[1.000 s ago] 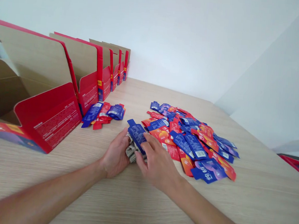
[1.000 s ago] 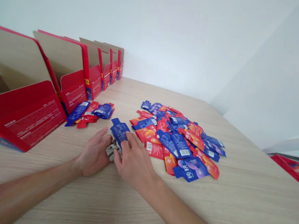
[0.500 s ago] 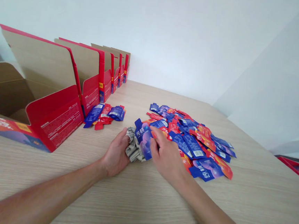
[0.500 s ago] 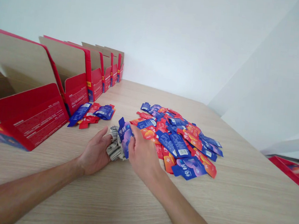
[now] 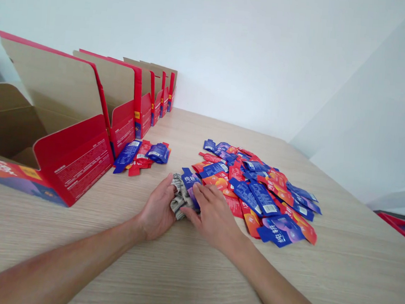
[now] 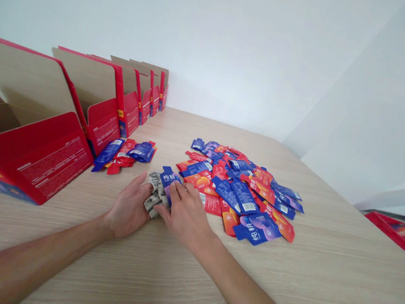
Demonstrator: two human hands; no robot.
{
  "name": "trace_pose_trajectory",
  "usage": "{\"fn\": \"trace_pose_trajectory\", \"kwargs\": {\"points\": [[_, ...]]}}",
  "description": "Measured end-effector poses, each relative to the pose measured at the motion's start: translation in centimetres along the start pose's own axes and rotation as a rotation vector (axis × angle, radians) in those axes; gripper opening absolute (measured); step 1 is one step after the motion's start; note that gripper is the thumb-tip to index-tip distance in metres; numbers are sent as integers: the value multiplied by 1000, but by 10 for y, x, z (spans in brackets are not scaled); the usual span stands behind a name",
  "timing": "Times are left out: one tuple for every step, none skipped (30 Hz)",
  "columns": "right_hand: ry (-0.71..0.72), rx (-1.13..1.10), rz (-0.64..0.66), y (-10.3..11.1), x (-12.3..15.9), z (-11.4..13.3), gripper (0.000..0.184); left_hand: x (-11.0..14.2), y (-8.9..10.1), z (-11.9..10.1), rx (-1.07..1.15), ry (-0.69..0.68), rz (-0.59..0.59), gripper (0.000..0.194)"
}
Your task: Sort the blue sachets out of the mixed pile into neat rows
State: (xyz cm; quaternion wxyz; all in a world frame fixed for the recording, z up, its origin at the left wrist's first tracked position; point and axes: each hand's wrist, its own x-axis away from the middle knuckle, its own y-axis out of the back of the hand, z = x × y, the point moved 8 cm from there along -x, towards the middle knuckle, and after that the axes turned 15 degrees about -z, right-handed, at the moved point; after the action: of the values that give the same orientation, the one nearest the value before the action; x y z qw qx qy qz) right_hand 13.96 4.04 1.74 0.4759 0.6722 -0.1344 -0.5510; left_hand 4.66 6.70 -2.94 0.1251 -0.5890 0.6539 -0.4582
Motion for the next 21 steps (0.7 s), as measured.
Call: {"fn": "trace_pose_trajectory", "kwargs": {"points": [[14, 18, 29, 0, 1, 3, 56, 0, 1, -1, -2, -4, -20, 47], [23, 29, 58, 0, 1, 7, 57, 0, 2, -1, -4, -6, -37, 46], [27, 33, 84, 1, 2, 10, 54, 0, 2, -1, -7, -3, -50, 47], [24, 31, 110, 2, 2, 13, 48, 1, 3, -1, -10, 2, -59, 47], [12, 21, 136, 5, 1, 14, 42, 1, 3, -1, -14, 3, -66, 46], [-10, -1, 158, 9, 0, 14, 36, 1, 3, -1, -17, -1, -70, 45], [-40, -38, 180, 14, -2, 13, 31, 2, 3, -2, -20, 0, -70, 44], [-77, -89, 195, 19, -4, 10, 29, 2, 3, -1, -22, 3, -66, 44], [-125, -154, 188, 27, -9, 5, 30, 3, 2, -1, -23, 9, -56, 45], [-186, -230, 164, 34, -15, -3, 32, 3, 1, 0, -25, 24, -39, 47], [-263, -315, 123, 39, -22, -12, 34, 4, 0, 2, -26, 43, -22, 51], [-359, -404, 72, 43, -29, -24, 36, 4, -2, 3, -26, 56, -8, 54], [-467, -496, 13, 43, -37, -36, 40, 4, -3, 3, -25, 60, 4, 57], [-579, -588, -44, 38, -45, -48, 43, 4, -3, 3, -21, 58, 12, 58], [-682, -677, -90, 29, -54, -57, 46, 4, -4, 3, -17, 57, 17, 59], [-765, -751, -120, 17, -63, -63, 48, 4, -5, 3, -13, 53, 20, 60], [-822, -799, -141, 2, -75, -65, 48, 4, -5, 3, -11, 50, 21, 59], [-851, -820, -143, -13, -88, -64, 46, 4, -5, 3, -10, 48, 24, 59], [-858, -809, -130, -29, -102, -61, 44, 3, -5, 3, -8, 47, 27, 58], [-853, -775, -111, -44, -116, -56, 41, 3, -6, 3, -5, 46, 29, 57], [-842, -743, -95, -58, -129, -50, 39, 3, -6, 3, -2, 49, 32, 57]]}}
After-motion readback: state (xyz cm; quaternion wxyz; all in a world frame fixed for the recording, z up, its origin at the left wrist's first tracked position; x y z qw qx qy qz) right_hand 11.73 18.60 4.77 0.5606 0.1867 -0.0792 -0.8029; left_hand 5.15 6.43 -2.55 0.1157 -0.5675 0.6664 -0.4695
